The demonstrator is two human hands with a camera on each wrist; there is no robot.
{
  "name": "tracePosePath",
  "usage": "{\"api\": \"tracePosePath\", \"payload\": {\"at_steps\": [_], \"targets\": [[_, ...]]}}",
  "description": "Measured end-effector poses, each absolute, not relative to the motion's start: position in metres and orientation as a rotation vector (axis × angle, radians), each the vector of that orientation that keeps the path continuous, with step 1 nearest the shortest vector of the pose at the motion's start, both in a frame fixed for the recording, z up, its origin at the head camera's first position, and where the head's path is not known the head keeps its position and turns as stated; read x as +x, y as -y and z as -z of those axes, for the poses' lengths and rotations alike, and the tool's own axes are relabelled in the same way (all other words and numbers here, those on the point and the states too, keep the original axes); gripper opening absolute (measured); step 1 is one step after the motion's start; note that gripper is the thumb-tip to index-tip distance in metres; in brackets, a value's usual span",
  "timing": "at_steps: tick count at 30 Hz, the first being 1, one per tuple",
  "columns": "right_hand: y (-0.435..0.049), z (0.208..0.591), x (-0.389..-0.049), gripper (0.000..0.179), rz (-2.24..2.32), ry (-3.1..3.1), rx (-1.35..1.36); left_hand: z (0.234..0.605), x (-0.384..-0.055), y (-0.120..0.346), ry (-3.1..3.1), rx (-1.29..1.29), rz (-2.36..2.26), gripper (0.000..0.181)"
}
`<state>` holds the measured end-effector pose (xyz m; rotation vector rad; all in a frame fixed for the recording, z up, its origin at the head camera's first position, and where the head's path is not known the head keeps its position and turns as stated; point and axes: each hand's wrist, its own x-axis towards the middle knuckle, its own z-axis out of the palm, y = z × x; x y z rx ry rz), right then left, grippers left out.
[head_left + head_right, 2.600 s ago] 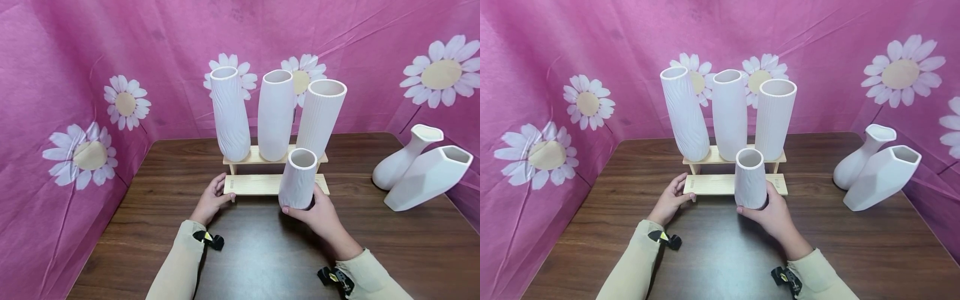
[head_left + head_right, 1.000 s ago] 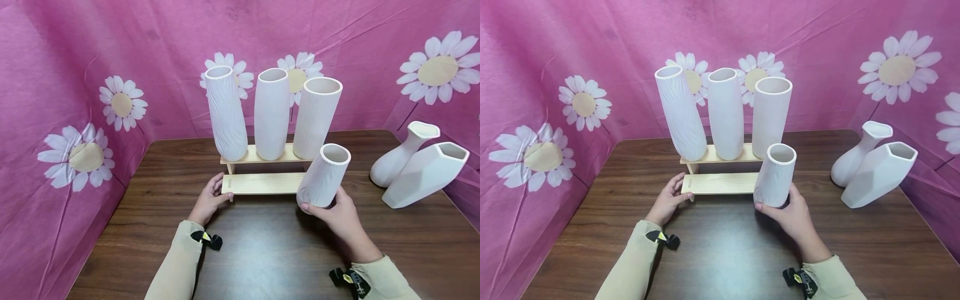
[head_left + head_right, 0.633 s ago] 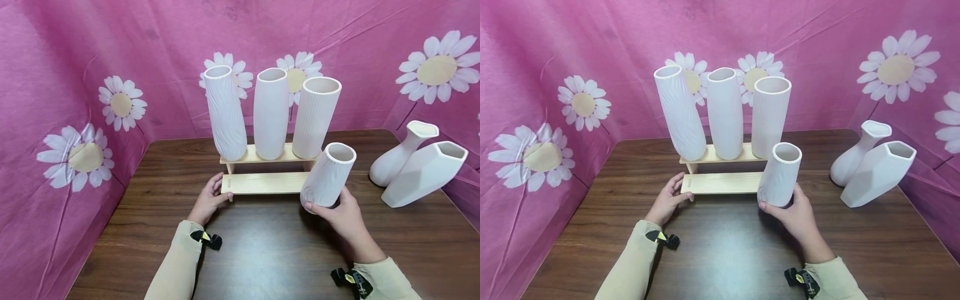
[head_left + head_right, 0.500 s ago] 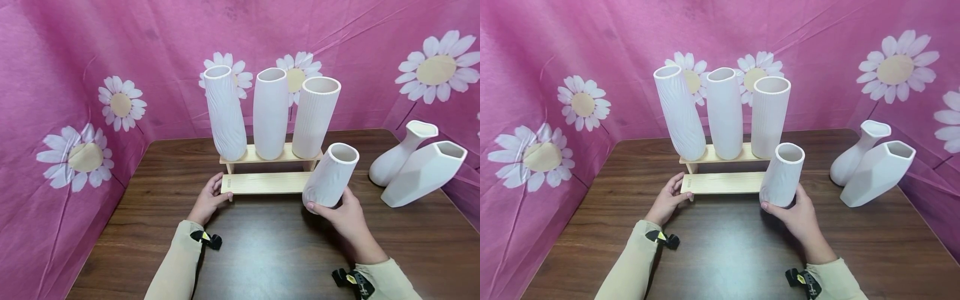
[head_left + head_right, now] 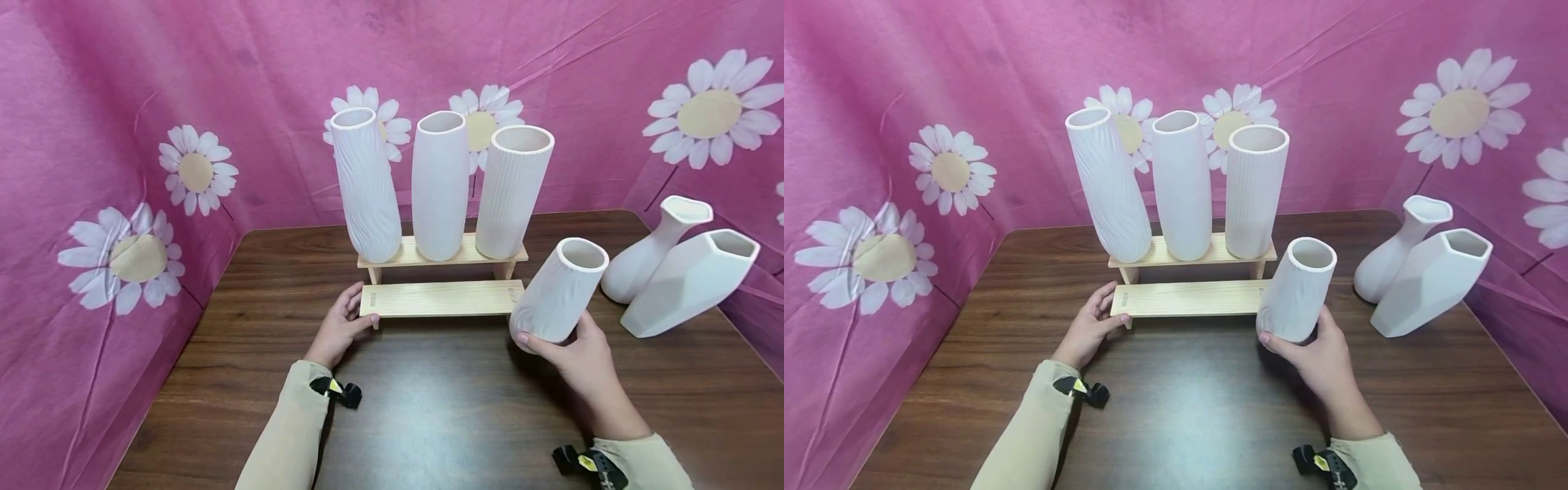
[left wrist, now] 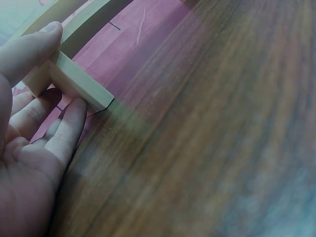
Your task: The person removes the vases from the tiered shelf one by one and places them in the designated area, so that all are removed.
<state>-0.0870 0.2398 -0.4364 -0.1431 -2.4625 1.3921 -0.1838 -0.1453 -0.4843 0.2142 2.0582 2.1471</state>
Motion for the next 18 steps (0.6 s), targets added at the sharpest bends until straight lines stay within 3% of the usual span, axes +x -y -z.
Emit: {"api": "tracePosePath", "payload": {"at_steps": [18], "targets": [[-0.269, 0.444, -0.072, 0.077, -1.344, 2.494, -0.262, 0.483, -0.183, 0.145, -2.068, 0.206, -2.139, 0.081]]}}
